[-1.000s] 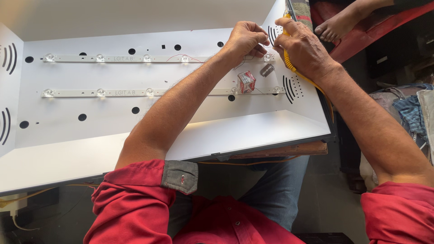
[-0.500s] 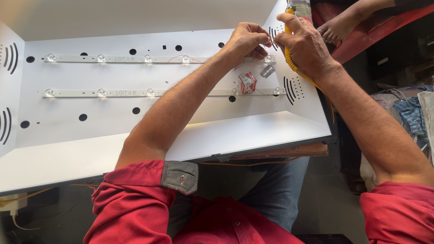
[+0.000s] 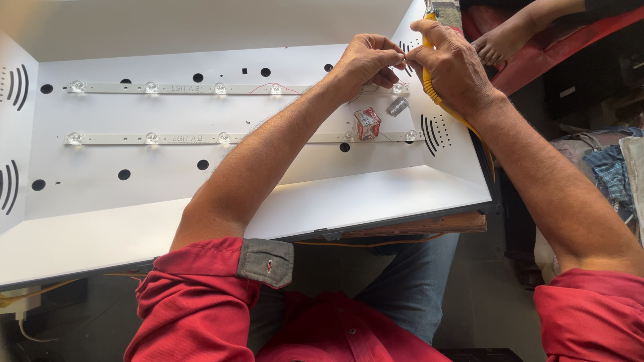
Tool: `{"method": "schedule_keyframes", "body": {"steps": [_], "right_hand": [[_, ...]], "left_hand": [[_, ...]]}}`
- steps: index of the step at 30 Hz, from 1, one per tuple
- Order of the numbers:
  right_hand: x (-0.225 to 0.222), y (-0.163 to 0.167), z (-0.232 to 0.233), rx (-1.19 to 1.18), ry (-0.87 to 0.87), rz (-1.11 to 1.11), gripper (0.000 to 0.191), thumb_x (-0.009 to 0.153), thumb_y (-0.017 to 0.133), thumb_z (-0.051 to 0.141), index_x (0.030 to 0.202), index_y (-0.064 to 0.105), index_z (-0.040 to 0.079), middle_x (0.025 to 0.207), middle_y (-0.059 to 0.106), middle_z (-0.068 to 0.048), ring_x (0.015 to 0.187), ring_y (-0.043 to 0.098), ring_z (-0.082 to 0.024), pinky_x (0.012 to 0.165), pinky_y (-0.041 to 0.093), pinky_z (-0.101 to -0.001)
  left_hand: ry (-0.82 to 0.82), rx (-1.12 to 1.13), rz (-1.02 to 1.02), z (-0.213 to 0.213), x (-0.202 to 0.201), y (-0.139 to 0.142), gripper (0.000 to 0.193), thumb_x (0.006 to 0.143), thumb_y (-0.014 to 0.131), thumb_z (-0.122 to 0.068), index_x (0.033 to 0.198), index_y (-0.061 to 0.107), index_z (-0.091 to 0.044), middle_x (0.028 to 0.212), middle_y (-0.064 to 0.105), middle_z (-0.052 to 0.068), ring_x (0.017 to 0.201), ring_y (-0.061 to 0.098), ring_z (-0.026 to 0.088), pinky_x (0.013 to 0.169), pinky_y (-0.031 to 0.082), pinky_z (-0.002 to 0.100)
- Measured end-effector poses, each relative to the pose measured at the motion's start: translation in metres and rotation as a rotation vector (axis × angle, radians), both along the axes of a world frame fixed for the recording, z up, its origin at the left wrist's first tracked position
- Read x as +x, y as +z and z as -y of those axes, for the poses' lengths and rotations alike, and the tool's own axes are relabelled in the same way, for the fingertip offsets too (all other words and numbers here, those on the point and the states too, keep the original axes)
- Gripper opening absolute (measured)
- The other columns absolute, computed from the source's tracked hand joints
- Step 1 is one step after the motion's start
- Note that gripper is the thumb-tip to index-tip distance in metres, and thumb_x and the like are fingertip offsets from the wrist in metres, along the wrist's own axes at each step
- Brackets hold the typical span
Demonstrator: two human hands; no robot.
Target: The person solders wire connections on LED light strips seated inside a disassembled television backlight panel on a workbench. They hold a soldering iron, position wires against the strip terminals, and solder the joints, then reach into a drawer under the bench.
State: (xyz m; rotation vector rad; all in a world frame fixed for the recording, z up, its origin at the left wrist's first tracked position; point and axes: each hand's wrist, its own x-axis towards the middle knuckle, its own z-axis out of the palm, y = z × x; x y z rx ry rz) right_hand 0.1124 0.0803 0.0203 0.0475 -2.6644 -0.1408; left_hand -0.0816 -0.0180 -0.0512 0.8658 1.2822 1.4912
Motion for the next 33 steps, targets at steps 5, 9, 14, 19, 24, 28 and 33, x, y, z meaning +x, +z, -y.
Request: {"method": "schedule_keyframes", "body": {"steps": [5,9,14,19,24,28,33], "right_hand": [[-0.002,-0.001,-0.001,-0.027,0.000,-0.016,0.012,0.104,0.077,0.011,0.110,0.076,0.001,0.146,0.060,-0.020,0.128,0.067,-0.033,0.103,0.060,-0.0414],[-0.007,0.002,-0.002,-0.065,0.000,-0.017,0.011,0.105,0.078,0.010,0.108,0.076,-0.001,0.145,0.061,-0.021,0.125,0.068,-0.034,0.101,0.061,-0.0411],[-0.008,0.005,-0.002,-0.052,0.005,-0.004,0.008,0.103,0.077,0.007,0.105,0.076,-0.001,0.144,0.060,-0.021,0.125,0.068,-0.035,0.101,0.061,-0.0409],[-0.009,0.004,-0.005,-0.033,0.003,0.009,0.012,0.102,0.077,0.008,0.110,0.076,-0.002,0.144,0.060,-0.022,0.125,0.068,-0.035,0.100,0.061,-0.0394],[-0.009,0.004,-0.003,-0.064,0.002,0.022,0.012,0.102,0.078,0.009,0.108,0.076,-0.002,0.142,0.060,-0.023,0.123,0.068,-0.035,0.098,0.061,-0.0398],[-0.007,0.012,0.002,-0.062,0.009,-0.010,0.013,0.102,0.078,0.008,0.111,0.075,-0.002,0.143,0.059,-0.022,0.126,0.067,-0.034,0.102,0.061,-0.0389],[-0.001,0.023,0.009,-0.175,0.042,-0.034,0.023,0.105,0.078,0.008,0.122,0.070,-0.005,0.151,0.052,-0.021,0.136,0.061,-0.035,0.110,0.057,-0.0404]], "left_hand": [[-0.042,0.067,0.067,0.001,-0.002,-0.005,0.017,0.095,0.072,-0.013,0.105,0.071,0.001,0.089,0.078,0.012,0.071,0.077,0.015,0.066,0.069,0.029],[-0.045,0.074,0.059,-0.002,-0.008,-0.006,0.021,0.095,0.073,-0.015,0.108,0.071,0.001,0.091,0.079,0.011,0.075,0.078,0.014,0.071,0.070,0.029],[-0.034,0.092,0.015,-0.005,-0.007,-0.008,0.023,0.093,0.077,-0.016,0.109,0.073,0.002,0.091,0.078,0.011,0.077,0.079,0.014,0.075,0.070,0.028],[-0.013,0.119,-0.095,-0.007,-0.004,-0.007,0.023,0.093,0.078,-0.017,0.106,0.075,0.002,0.089,0.078,0.010,0.075,0.077,0.014,0.071,0.070,0.027],[-0.013,0.106,-0.132,-0.007,-0.003,-0.008,0.019,0.095,0.074,-0.016,0.104,0.072,0.001,0.088,0.077,0.010,0.075,0.078,0.014,0.070,0.071,0.027],[-0.009,0.109,-0.081,-0.010,-0.006,-0.010,0.017,0.097,0.070,-0.015,0.104,0.070,0.001,0.088,0.075,0.011,0.076,0.078,0.014,0.070,0.071,0.028],[-0.039,0.127,0.124,-0.007,-0.012,-0.012,0.019,0.097,0.071,-0.014,0.105,0.070,0.003,0.088,0.074,0.012,0.076,0.076,0.017,0.073,0.069,0.031]]}}
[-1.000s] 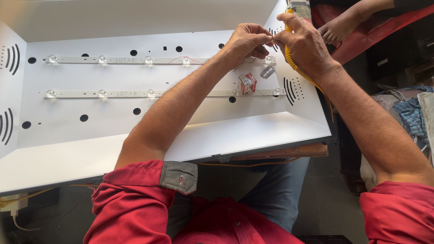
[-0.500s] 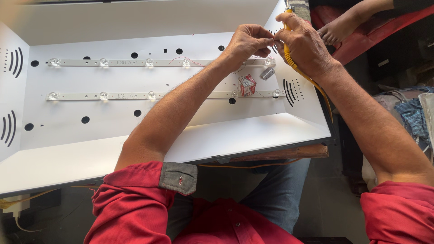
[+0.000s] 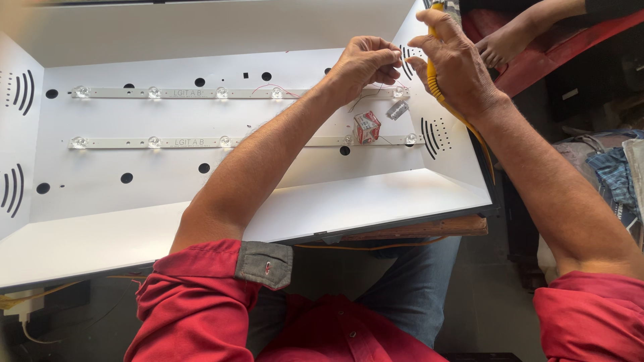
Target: The person solders wire connections on LED light strips seated inside a disassembled television backlight panel on a workbench. They hold a soldering iron, position wires against the strip terminals, and solder the joints, then reach into a drawer under the bench.
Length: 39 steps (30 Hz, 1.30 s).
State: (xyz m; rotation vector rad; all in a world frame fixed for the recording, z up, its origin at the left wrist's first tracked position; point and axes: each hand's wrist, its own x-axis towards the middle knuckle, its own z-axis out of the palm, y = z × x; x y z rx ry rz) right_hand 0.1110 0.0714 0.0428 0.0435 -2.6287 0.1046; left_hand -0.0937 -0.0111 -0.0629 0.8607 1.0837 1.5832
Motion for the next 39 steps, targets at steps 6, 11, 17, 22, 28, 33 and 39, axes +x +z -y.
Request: {"method": "schedule_keyframes", "body": {"steps": [6,11,17,22,28,33,39], "right_hand": [[-0.003,-0.003,0.000,0.113,-0.002,0.018,0.023,0.107,0.077,0.013,0.123,0.070,-0.001,0.152,0.050,-0.017,0.140,0.055,-0.034,0.115,0.052,-0.0448],[-0.005,-0.011,-0.004,0.124,0.001,-0.001,0.018,0.110,0.076,0.014,0.120,0.070,0.000,0.152,0.051,-0.018,0.140,0.057,-0.034,0.115,0.052,-0.0455],[-0.007,-0.012,-0.009,0.118,0.030,-0.033,0.013,0.110,0.075,0.010,0.114,0.069,-0.001,0.150,0.054,-0.018,0.138,0.059,-0.035,0.114,0.053,-0.0467],[-0.007,-0.014,-0.010,0.117,0.019,-0.037,0.013,0.109,0.076,0.009,0.116,0.071,0.000,0.149,0.055,-0.018,0.135,0.060,-0.035,0.112,0.054,-0.0468],[-0.009,-0.015,-0.011,0.138,0.020,-0.045,0.012,0.110,0.077,0.010,0.116,0.071,0.000,0.148,0.056,-0.017,0.134,0.061,-0.034,0.111,0.055,-0.0454],[-0.008,-0.016,-0.011,0.134,0.028,-0.052,0.011,0.109,0.077,0.008,0.116,0.072,0.001,0.147,0.056,-0.017,0.133,0.062,-0.033,0.111,0.055,-0.0456],[-0.009,-0.014,-0.009,0.125,0.028,-0.071,0.011,0.109,0.077,0.008,0.112,0.071,-0.001,0.146,0.056,-0.017,0.134,0.062,-0.034,0.111,0.056,-0.0448]], "left_hand": [[-0.013,-0.008,0.102,0.005,-0.002,0.004,0.018,0.095,0.073,-0.013,0.103,0.070,0.004,0.087,0.074,0.013,0.075,0.076,0.019,0.074,0.069,0.032],[-0.011,-0.048,0.126,0.006,-0.002,0.008,0.019,0.092,0.075,-0.013,0.101,0.070,0.003,0.086,0.074,0.014,0.074,0.076,0.019,0.073,0.068,0.032],[-0.004,-0.069,0.143,0.007,0.000,0.011,0.021,0.090,0.076,-0.014,0.101,0.070,0.003,0.085,0.073,0.012,0.074,0.075,0.019,0.071,0.068,0.033],[-0.025,-0.060,0.156,0.008,0.000,0.014,0.020,0.090,0.076,-0.013,0.101,0.069,0.002,0.085,0.072,0.011,0.074,0.074,0.018,0.071,0.067,0.032],[-0.035,-0.060,0.168,0.009,0.001,0.015,0.020,0.091,0.076,-0.013,0.102,0.069,0.003,0.086,0.072,0.011,0.074,0.073,0.018,0.071,0.066,0.032],[-0.048,-0.057,0.184,0.008,0.002,0.015,0.021,0.091,0.076,-0.013,0.102,0.069,0.003,0.086,0.072,0.011,0.074,0.074,0.017,0.071,0.067,0.033],[-0.054,-0.060,0.206,0.009,-0.001,0.015,0.020,0.092,0.076,-0.013,0.102,0.070,0.003,0.086,0.073,0.011,0.073,0.073,0.017,0.070,0.067,0.033]]}}
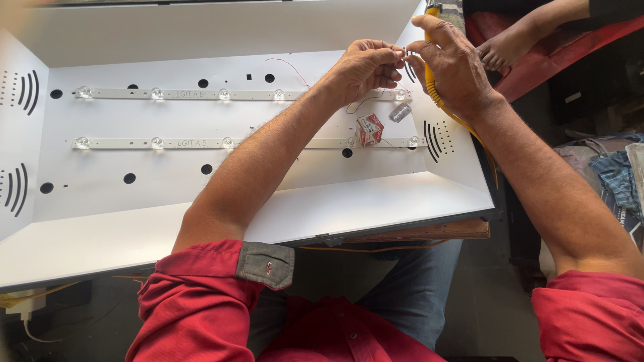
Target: The person solders wire connections on LED light strips seated inside a disassembled television backlight panel on a workbench. They hold a soldering iron, position wires against the strip terminals, and solder the joints, then reach into a drawer under the bench.
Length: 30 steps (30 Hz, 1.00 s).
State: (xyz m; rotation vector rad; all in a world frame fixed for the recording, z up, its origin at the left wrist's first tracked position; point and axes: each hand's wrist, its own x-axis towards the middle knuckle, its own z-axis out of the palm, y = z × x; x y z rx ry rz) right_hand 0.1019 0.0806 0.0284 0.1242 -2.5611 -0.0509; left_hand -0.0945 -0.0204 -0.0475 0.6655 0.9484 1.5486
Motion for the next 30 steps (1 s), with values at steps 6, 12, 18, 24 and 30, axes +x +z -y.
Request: {"method": "schedule_keyframes", "body": {"steps": [6,12,18,24,30], "right_hand": [[0.000,0.000,0.000,0.007,0.003,-0.015,0.012,0.109,0.078,0.007,0.113,0.071,-0.001,0.146,0.056,-0.018,0.134,0.062,-0.033,0.110,0.057,-0.0436],[0.001,-0.001,0.000,0.020,0.004,-0.024,0.011,0.108,0.079,0.008,0.111,0.072,-0.001,0.144,0.058,-0.018,0.132,0.064,-0.033,0.107,0.058,-0.0427],[0.001,-0.001,0.000,0.060,0.003,-0.023,0.012,0.109,0.077,0.010,0.111,0.072,-0.001,0.144,0.058,-0.018,0.132,0.064,-0.033,0.107,0.059,-0.0423],[0.002,0.004,0.004,0.049,0.004,0.015,0.007,0.110,0.072,0.005,0.111,0.071,-0.001,0.141,0.059,-0.018,0.128,0.065,-0.033,0.105,0.058,-0.0444],[-0.004,0.001,-0.001,-0.080,0.036,0.015,0.010,0.108,0.070,0.003,0.104,0.067,-0.006,0.135,0.060,-0.021,0.123,0.068,-0.034,0.102,0.060,-0.0428]], "left_hand": [[0.006,0.008,0.003,0.000,0.001,0.000,0.018,0.093,0.075,-0.012,0.103,0.071,0.003,0.086,0.073,0.011,0.073,0.074,0.017,0.071,0.067,0.033],[-0.001,0.004,0.013,-0.001,0.002,0.000,0.017,0.093,0.073,-0.010,0.104,0.071,0.003,0.086,0.073,0.012,0.072,0.074,0.017,0.070,0.067,0.033],[0.007,-0.002,-0.022,-0.003,0.002,-0.002,0.017,0.093,0.073,-0.009,0.105,0.071,0.003,0.086,0.073,0.011,0.073,0.075,0.017,0.071,0.068,0.033],[0.033,0.032,-0.178,-0.005,0.002,-0.006,0.016,0.097,0.070,-0.012,0.106,0.071,0.001,0.087,0.074,0.009,0.074,0.075,0.015,0.071,0.068,0.030],[0.097,0.114,-0.357,-0.010,0.009,-0.011,0.018,0.100,0.068,-0.015,0.108,0.069,0.000,0.090,0.074,0.006,0.076,0.073,0.011,0.071,0.066,0.027]]}}
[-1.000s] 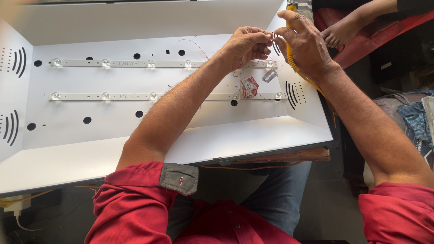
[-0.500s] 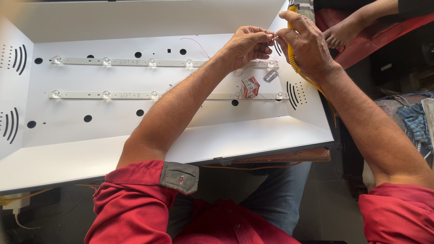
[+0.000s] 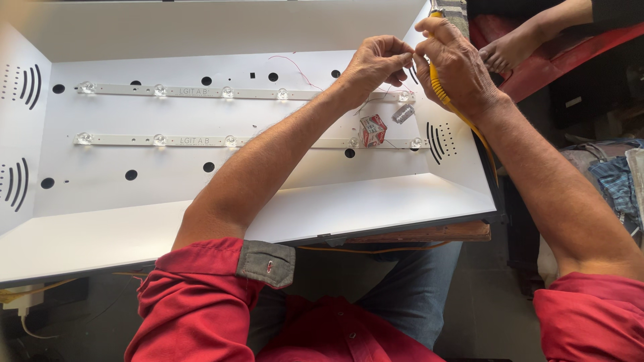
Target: The person solders wire connections on LED light strips seated inside a disassembled television backlight panel on a workbench. They hold a soldering iron, position wires against the strip terminals, and solder the joints, then reach into a drawer under the bench.
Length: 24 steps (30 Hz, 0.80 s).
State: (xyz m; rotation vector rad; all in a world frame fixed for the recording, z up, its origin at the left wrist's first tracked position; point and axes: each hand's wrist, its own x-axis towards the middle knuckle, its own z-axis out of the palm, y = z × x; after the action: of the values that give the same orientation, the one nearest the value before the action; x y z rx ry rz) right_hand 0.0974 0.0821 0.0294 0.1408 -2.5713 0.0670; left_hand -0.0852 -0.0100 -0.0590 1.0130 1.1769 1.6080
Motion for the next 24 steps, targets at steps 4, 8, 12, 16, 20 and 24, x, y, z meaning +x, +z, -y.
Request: {"method": "schedule_keyframes", "body": {"steps": [4,8,12,16,20,24], "right_hand": [[0.001,-0.008,-0.009,-0.097,-0.034,0.021,0.009,0.109,0.067,0.001,0.104,0.066,-0.005,0.137,0.063,-0.022,0.107,0.072,-0.032,0.092,0.062,-0.0421],[0.000,-0.009,-0.016,-0.096,-0.069,-0.020,0.012,0.113,0.070,0.007,0.108,0.068,-0.004,0.136,0.066,-0.019,0.106,0.074,-0.030,0.091,0.063,-0.0403],[0.007,-0.003,-0.011,0.003,0.008,-0.051,0.010,0.110,0.073,0.002,0.119,0.069,-0.002,0.141,0.061,-0.018,0.128,0.068,-0.033,0.105,0.061,-0.0405],[0.007,0.004,-0.001,0.095,0.015,0.006,0.024,0.103,0.075,0.000,0.127,0.071,0.003,0.146,0.059,-0.017,0.134,0.062,-0.033,0.108,0.057,-0.0424],[0.003,0.009,0.003,0.027,0.033,-0.008,0.022,0.104,0.077,0.000,0.124,0.070,0.002,0.147,0.059,-0.016,0.136,0.062,-0.033,0.111,0.057,-0.0414],[0.005,0.008,0.003,-0.014,0.024,-0.017,0.019,0.104,0.077,0.000,0.121,0.069,0.001,0.145,0.060,-0.016,0.136,0.062,-0.032,0.111,0.057,-0.0419]], "left_hand": [[-0.010,0.002,-0.006,-0.003,0.003,0.000,0.019,0.101,0.067,-0.017,0.109,0.069,0.000,0.093,0.073,0.006,0.077,0.073,0.011,0.072,0.066,0.028],[0.014,-0.077,0.038,-0.004,0.004,-0.001,0.021,0.100,0.068,-0.020,0.108,0.069,0.000,0.091,0.072,0.005,0.075,0.072,0.011,0.071,0.066,0.028],[0.000,-0.088,0.094,-0.005,0.001,-0.003,0.022,0.099,0.068,-0.020,0.108,0.068,0.000,0.091,0.072,0.006,0.076,0.072,0.012,0.071,0.067,0.029],[-0.010,-0.091,0.120,-0.006,-0.001,-0.005,0.022,0.099,0.067,-0.020,0.110,0.067,-0.001,0.091,0.073,0.008,0.078,0.073,0.012,0.072,0.067,0.029],[-0.065,-0.105,0.227,-0.003,-0.005,-0.005,0.022,0.098,0.070,-0.018,0.109,0.067,0.002,0.092,0.072,0.009,0.078,0.073,0.014,0.072,0.066,0.029],[-0.058,-0.093,0.248,-0.003,-0.005,-0.003,0.022,0.097,0.071,-0.017,0.108,0.069,0.002,0.091,0.072,0.009,0.078,0.073,0.014,0.075,0.067,0.030]]}}
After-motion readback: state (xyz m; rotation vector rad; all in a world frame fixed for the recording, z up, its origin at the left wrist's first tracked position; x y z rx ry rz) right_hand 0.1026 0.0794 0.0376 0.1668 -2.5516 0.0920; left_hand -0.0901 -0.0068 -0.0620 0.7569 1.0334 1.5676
